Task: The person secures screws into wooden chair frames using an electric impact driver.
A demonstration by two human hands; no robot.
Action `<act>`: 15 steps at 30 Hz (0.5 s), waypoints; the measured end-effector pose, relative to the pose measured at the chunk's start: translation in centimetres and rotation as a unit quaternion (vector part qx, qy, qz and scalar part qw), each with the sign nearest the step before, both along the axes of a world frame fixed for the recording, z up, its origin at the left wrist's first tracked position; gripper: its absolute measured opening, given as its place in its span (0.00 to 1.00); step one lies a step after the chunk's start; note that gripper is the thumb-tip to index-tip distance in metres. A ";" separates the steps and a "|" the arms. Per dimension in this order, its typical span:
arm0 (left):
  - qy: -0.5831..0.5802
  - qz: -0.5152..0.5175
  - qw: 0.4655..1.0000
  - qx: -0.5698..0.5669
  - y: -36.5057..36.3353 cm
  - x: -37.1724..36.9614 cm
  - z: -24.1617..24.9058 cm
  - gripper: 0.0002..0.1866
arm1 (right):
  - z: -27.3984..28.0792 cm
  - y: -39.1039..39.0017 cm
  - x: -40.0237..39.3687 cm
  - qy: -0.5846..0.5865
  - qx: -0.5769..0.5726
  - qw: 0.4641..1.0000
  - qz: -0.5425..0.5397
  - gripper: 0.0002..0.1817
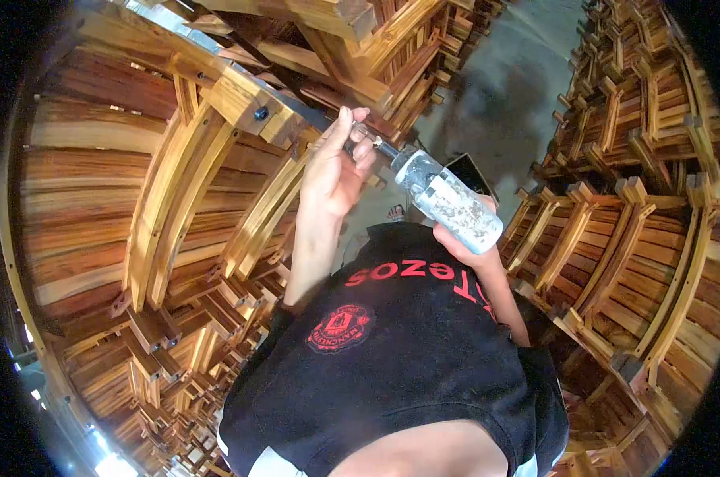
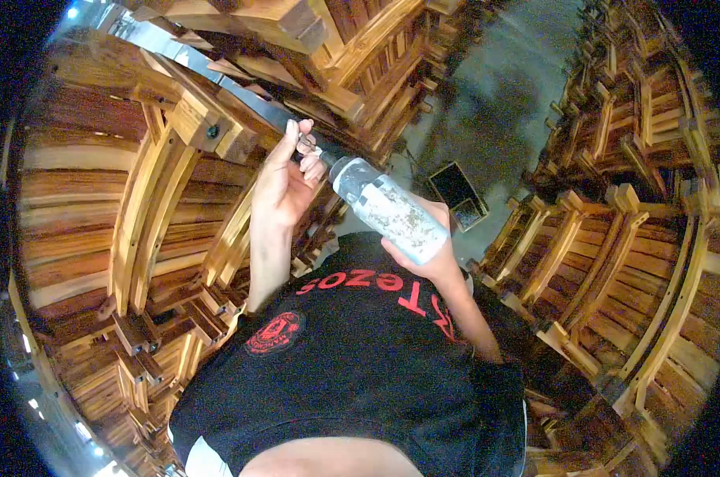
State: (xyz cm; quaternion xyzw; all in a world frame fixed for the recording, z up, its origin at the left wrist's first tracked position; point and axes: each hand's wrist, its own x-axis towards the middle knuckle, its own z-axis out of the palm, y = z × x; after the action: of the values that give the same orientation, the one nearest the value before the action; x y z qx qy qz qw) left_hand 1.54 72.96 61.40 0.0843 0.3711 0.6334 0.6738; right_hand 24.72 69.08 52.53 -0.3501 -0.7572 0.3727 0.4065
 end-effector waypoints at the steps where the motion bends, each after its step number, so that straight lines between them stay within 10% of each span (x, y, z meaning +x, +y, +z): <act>1: -0.001 -0.011 1.000 0.004 0.2 0.0 0.2 0.15 | 0.2 0.0 -0.1 0.005 -0.008 1.000 -0.001 0.32; 15: 0.080 -0.092 0.990 0.071 1.7 -0.9 0.8 0.15 | 2.3 -0.5 -2.6 0.064 -0.031 0.997 -0.041 0.27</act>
State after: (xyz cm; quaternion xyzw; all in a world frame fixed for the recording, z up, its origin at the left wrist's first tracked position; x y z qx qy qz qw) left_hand 0.60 74.71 62.25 0.2155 0.3686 0.5846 0.6898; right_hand 22.11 68.55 54.79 -0.3684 -0.7026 0.4004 0.4585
